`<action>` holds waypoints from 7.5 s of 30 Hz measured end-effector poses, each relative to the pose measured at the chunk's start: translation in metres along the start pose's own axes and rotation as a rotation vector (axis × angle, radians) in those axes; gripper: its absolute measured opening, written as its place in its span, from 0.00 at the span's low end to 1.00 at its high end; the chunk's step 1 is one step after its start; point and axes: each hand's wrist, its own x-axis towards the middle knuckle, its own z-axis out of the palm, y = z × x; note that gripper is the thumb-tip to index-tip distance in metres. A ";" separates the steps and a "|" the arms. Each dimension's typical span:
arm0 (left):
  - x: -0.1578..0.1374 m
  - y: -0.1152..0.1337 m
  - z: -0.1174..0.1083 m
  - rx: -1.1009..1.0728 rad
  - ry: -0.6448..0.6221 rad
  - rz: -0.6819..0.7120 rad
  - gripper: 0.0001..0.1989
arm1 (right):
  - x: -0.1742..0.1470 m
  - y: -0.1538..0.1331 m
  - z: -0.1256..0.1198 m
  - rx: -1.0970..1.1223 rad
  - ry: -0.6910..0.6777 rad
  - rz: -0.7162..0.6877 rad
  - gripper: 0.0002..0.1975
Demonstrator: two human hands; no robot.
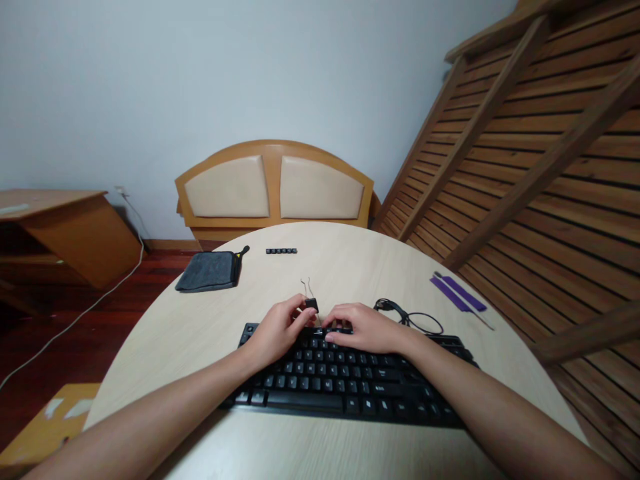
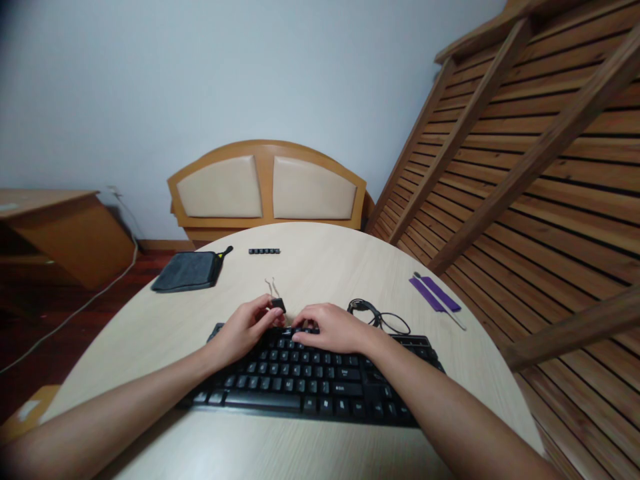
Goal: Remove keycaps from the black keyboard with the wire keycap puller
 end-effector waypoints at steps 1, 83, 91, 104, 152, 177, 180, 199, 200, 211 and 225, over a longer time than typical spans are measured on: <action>0.000 0.001 0.000 -0.004 -0.001 0.002 0.11 | 0.000 0.000 0.000 0.002 -0.002 -0.002 0.12; 0.003 0.001 0.001 -0.166 -0.010 -0.088 0.13 | 0.007 -0.009 0.010 0.038 0.147 0.053 0.06; 0.004 0.003 0.001 -0.184 0.006 -0.100 0.13 | 0.004 0.000 0.016 0.392 0.136 0.079 0.15; 0.004 -0.002 0.001 -0.229 0.012 -0.137 0.14 | 0.005 -0.004 0.008 0.089 0.143 -0.076 0.09; 0.000 -0.002 0.003 -0.062 0.037 -0.167 0.11 | 0.199 0.103 -0.011 -0.394 0.375 0.582 0.10; 0.001 -0.005 0.002 -0.056 0.030 -0.170 0.11 | 0.203 0.100 -0.006 -0.316 0.399 0.613 0.10; 0.001 -0.005 0.002 -0.060 0.033 -0.164 0.11 | 0.201 0.098 -0.007 -0.312 0.396 0.606 0.11; 0.004 -0.006 0.002 -0.170 0.017 -0.106 0.12 | 0.013 0.008 -0.014 -0.113 0.195 0.198 0.10; 0.005 -0.005 0.002 -0.186 0.016 -0.107 0.12 | 0.003 0.003 -0.014 -0.084 0.179 0.187 0.10; 0.012 0.016 -0.002 -0.133 -0.126 -0.067 0.12 | -0.026 -0.009 0.004 0.058 0.152 0.109 0.11; 0.016 0.005 0.013 -0.240 -0.048 -0.138 0.11 | -0.024 -0.009 0.012 0.128 0.228 0.172 0.12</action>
